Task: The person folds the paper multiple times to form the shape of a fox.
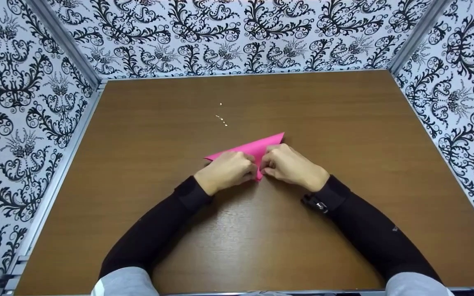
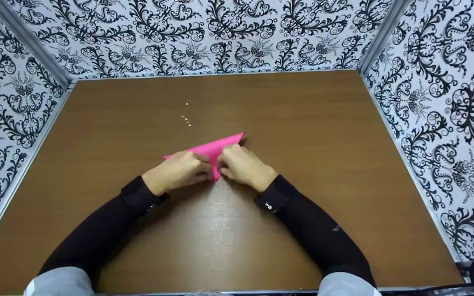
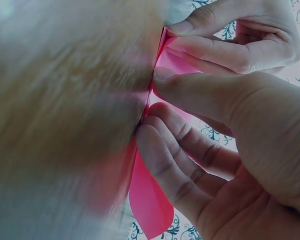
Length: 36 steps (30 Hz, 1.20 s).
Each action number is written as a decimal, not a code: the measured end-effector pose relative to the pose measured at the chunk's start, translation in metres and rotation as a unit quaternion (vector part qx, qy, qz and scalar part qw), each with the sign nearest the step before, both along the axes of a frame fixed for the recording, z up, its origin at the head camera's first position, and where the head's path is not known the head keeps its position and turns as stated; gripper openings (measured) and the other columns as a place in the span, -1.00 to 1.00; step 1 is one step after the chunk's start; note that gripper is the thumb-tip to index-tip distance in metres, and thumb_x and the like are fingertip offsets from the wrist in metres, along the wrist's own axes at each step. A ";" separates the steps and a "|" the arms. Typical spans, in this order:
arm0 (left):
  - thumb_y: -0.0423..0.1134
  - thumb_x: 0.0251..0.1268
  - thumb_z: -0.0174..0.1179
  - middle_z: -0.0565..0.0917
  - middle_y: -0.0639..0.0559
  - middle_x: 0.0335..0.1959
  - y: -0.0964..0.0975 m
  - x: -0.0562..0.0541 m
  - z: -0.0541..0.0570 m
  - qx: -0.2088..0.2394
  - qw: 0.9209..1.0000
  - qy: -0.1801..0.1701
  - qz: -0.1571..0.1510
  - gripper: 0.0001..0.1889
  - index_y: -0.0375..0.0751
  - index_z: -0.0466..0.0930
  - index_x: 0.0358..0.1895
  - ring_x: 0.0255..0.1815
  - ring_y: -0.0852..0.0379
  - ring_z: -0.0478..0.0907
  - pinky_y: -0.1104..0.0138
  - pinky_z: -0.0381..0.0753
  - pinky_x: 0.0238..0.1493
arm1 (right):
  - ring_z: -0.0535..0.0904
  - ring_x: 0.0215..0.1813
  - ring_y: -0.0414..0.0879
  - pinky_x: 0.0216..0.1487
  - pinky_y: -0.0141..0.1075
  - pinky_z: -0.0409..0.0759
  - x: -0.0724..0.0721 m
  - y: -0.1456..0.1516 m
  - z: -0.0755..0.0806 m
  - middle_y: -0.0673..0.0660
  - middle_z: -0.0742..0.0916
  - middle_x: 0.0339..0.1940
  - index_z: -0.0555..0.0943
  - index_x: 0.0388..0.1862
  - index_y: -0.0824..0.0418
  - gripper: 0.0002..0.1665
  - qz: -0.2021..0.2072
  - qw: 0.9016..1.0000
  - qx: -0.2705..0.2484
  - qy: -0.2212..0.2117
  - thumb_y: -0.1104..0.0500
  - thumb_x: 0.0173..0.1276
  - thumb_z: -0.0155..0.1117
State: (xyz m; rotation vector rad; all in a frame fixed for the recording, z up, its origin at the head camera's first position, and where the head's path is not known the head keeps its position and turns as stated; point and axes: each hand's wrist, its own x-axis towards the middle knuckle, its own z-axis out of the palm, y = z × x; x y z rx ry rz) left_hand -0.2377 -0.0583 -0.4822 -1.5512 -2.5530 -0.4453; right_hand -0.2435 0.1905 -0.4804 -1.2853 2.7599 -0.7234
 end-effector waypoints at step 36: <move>-0.19 0.54 0.59 0.95 0.06 -0.16 -0.006 0.002 0.007 0.004 0.998 -0.045 0.039 -0.92 -0.08 1.00 -0.10 -0.07 0.07 0.91 0.13 0.94 0.01 | 0.76 -0.18 -0.03 -0.15 -0.19 0.80 -0.002 -0.001 -0.006 0.11 0.83 -0.28 0.93 -0.28 0.17 -0.84 0.004 1.000 -0.015 0.013 0.41 0.43 0.65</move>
